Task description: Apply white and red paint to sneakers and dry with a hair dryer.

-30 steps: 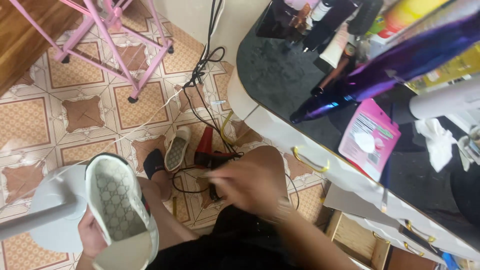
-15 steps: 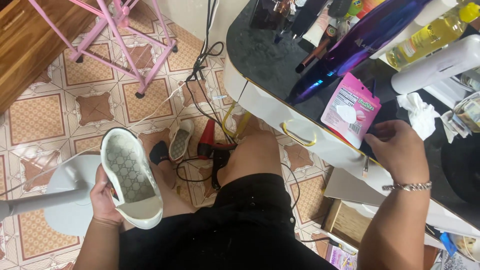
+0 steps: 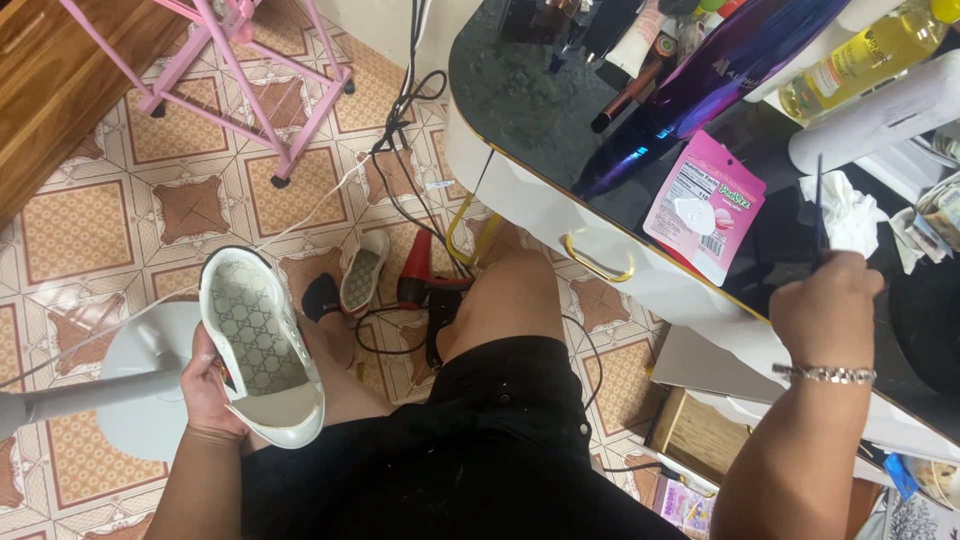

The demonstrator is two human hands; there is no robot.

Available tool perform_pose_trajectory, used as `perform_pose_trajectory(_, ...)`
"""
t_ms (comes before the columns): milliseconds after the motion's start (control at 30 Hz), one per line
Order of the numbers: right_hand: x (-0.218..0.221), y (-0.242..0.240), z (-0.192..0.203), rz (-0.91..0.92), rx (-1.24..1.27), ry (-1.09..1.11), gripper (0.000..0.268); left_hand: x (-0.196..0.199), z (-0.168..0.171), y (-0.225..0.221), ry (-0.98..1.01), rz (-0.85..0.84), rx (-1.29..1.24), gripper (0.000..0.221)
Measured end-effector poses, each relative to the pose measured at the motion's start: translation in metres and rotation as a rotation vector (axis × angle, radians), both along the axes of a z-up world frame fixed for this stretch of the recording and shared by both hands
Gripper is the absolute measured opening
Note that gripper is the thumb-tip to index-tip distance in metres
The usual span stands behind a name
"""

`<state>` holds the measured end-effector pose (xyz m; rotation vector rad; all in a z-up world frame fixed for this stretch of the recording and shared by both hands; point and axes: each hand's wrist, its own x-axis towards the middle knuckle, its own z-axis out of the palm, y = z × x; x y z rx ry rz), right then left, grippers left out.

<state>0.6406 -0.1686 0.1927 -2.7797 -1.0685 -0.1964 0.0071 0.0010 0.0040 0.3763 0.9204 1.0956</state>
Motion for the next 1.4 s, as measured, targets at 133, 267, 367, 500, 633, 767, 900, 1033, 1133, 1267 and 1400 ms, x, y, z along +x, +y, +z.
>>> perform_pose_trajectory(133,-0.004,-0.026,-0.008,0.035,0.053,-0.128,0.018,-0.001,-0.001,0.001,0.022,-0.013,-0.015,0.045)
perform_pose_trajectory(267,-0.067,-0.004,0.026,0.185,0.232,-0.034,0.028,0.002,0.003,0.005,0.022,-0.012,-0.027,0.046)
perform_pose_trajectory(367,-0.088,0.004,0.027,0.282,0.255,0.032,0.038,0.006,0.007,0.004,0.044,-0.017,-0.034,0.045)
perform_pose_trajectory(500,-0.092,0.007,0.018,0.316,0.252,0.017,0.027,0.007,0.005,0.004,0.021,-0.036,0.010,0.045)
perform_pose_trajectory(633,-0.098,0.005,0.011,0.357,0.252,-0.066,0.019,0.007,0.009,0.002,0.005,-0.024,0.013,0.046)
perform_pose_trajectory(767,-0.112,0.003,0.008,0.355,0.228,-0.179,0.006,0.009,0.012,0.002,0.026,-0.010,-0.011,0.046)
perform_pose_trajectory(900,-0.126,0.000,0.004,0.365,0.223,-0.234,0.015,0.010,0.011,0.004,0.029,-0.020,-0.017,0.045)
perform_pose_trajectory(1033,-0.144,0.006,0.002,0.445,0.267,-0.243,0.017,0.010,0.008,0.005,0.002,-0.029,-0.011,0.045)
perform_pose_trajectory(1133,-0.154,0.013,0.003,0.510,0.320,-0.239,0.027,0.012,0.009,0.005,-0.075,-0.037,-0.052,0.048)
perform_pose_trajectory(1267,-0.168,0.021,0.007,0.554,0.376,-0.205,0.032,0.011,0.012,0.004,-0.063,-0.037,-0.027,0.047)
perform_pose_trajectory(1400,-0.178,0.032,0.010,0.630,0.408,-0.128,0.042,0.012,0.011,0.005,-0.045,-0.030,-0.034,0.047)
